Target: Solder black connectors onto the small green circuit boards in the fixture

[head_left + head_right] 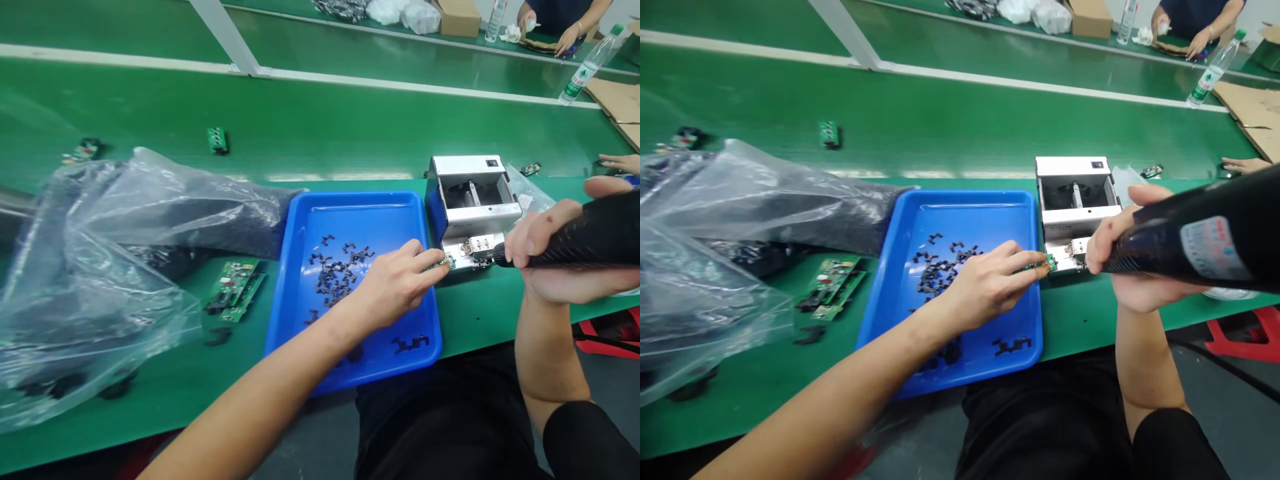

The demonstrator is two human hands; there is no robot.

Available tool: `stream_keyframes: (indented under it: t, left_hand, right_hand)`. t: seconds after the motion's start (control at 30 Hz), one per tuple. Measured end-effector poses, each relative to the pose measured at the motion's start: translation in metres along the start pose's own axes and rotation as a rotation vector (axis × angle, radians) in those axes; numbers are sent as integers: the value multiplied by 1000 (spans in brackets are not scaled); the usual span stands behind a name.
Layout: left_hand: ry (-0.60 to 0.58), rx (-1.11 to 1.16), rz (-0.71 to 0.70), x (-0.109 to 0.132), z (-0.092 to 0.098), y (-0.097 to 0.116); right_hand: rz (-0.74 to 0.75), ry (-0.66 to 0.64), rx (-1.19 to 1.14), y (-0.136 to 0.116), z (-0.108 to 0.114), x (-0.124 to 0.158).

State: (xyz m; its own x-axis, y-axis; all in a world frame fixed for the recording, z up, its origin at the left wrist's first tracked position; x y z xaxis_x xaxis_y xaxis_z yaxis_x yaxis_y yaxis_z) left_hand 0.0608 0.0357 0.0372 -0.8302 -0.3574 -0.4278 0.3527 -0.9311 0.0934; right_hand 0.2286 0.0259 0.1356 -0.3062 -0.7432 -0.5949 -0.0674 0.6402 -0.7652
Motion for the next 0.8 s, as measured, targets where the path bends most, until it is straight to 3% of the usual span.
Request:
stream_keyframes:
  t: [0.2,0.53,0.8]
  left_hand:
    - [3,-1,3,-1,2,2]
    - [-30,-18,8,0,-2,0]
    - [-30,-21,0,-1,-4,0]
  right_hand:
    - [112,-89,-68,16,-2,2]
    - [-25,-151,-112,30,-8,-5]
    - [3,-137,-61,26,-7,-6]
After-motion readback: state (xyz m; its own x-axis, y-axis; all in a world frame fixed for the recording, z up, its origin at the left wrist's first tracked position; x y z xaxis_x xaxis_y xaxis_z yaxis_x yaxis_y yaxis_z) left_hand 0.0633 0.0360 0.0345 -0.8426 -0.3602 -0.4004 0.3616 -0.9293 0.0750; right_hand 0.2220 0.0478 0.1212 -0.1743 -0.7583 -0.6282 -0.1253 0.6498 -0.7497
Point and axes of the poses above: each hand's wrist, its own x-axis away from the middle knuckle, its own z-axis out of the back of the hand, y = z × x, the point moved 8 cm from there along -x, towards the middle knuckle, and after that the axes turned 3 degrees about x, right-handed, at the moved point
